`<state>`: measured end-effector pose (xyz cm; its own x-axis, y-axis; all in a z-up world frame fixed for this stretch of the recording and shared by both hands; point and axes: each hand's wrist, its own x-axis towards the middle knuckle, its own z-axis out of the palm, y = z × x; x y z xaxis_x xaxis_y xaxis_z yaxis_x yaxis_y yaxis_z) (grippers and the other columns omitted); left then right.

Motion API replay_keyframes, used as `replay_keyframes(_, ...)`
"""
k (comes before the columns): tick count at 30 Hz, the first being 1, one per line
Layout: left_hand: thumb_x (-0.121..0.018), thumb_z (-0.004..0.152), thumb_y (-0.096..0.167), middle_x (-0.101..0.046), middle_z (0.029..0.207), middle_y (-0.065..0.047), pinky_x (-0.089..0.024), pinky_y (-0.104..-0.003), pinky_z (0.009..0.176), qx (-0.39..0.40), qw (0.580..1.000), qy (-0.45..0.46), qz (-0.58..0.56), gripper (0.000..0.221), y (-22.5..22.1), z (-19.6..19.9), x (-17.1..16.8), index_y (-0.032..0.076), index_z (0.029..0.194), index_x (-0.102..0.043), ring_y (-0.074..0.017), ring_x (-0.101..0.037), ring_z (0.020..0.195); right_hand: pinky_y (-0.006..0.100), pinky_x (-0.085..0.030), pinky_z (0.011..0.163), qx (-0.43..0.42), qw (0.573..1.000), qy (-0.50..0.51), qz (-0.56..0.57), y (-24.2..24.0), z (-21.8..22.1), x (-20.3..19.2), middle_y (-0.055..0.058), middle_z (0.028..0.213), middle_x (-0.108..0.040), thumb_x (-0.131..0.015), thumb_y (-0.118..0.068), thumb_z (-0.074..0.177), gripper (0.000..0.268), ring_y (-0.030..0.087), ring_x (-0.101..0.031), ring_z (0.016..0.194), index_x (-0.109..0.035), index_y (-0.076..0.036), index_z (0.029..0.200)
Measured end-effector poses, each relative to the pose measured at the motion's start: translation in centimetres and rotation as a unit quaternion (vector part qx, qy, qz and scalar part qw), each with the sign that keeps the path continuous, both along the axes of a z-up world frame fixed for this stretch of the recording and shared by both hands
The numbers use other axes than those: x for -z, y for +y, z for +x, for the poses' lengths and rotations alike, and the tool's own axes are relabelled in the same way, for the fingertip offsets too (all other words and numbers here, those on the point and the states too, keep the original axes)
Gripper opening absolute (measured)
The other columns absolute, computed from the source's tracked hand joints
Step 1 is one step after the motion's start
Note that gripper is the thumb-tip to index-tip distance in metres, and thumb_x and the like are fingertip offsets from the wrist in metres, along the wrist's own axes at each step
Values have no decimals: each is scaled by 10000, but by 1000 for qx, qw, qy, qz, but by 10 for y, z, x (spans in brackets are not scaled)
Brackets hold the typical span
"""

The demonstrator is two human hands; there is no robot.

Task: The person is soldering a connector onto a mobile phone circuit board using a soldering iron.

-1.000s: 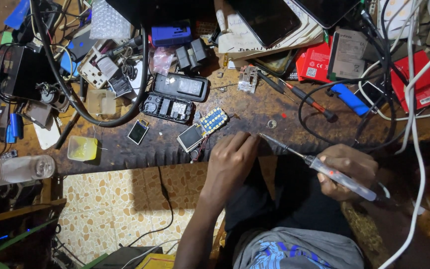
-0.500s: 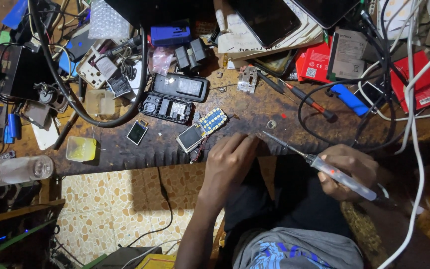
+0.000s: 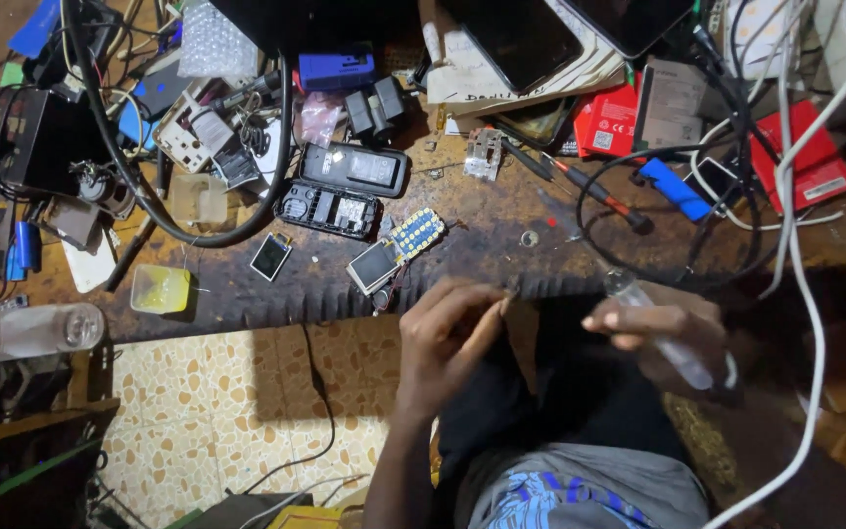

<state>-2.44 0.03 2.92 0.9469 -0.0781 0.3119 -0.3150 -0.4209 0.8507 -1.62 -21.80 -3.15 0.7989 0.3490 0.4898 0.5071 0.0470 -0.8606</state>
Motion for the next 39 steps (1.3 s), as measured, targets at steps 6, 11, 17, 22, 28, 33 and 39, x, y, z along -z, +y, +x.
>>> replay_keyframes(6,-686,707,41,-637,691,-63,-496,-265,573,7,990,-46,-130,70,-4,-15,-2,69,770,-674,-204,-615,608,235,-503,462,39,995,-55,70,50,4,-24,179,807,-646,-669,30,681,218,173,-601,566,-472,-20,761)
replay_keyframes(11,-655,731,5,-611,688,-93,-489,-275,543,23,987,-58,-146,81,-5,-30,-20,31,808,-660,-202,-596,596,218,-475,413,22,995,-58,83,63,-6,-55,153,698,-623,-647,42,700,191,150,-547,475,-471,-30,721)
replay_keyframes(17,-651,742,12,-606,710,-87,-506,-283,563,28,989,-75,-121,97,-3,-40,-27,40,834,-657,-215,-616,629,219,-463,427,18,990,-122,71,63,-11,-50,129,635,-544,-608,90,689,173,173,-520,463,-497,-40,662)
replay_keyframes(22,-616,770,10,-595,726,-99,-507,-297,549,31,991,-102,-86,109,-4,-40,-32,39,872,-641,-241,-611,620,190,-442,444,95,977,-185,51,68,-12,-61,141,595,-504,-569,66,759,149,177,-481,432,-500,-31,669)
replay_keyframes(28,-621,770,15,-590,720,-90,-507,-275,540,21,990,-112,-83,90,-1,-40,-30,39,854,-642,-217,-610,608,248,-478,466,86,982,-167,23,54,-4,-46,135,632,-547,-621,39,721,107,191,-530,483,-531,-18,726)
replay_keyframes(33,-622,767,16,-580,720,-84,-504,-273,549,27,990,-113,-82,98,2,-40,-29,43,859,-639,-221,-607,617,219,-477,448,67,988,-134,32,62,-9,-59,110,714,-608,-645,15,714,188,153,-555,509,-476,-52,764)
replay_keyframes(39,-625,774,29,-584,729,-72,-501,-264,564,31,990,-105,-92,102,3,-36,-28,55,870,-647,-200,-609,637,209,-452,434,73,986,-140,47,68,-6,-47,123,658,-561,-603,85,720,158,140,-491,470,-492,-28,722)
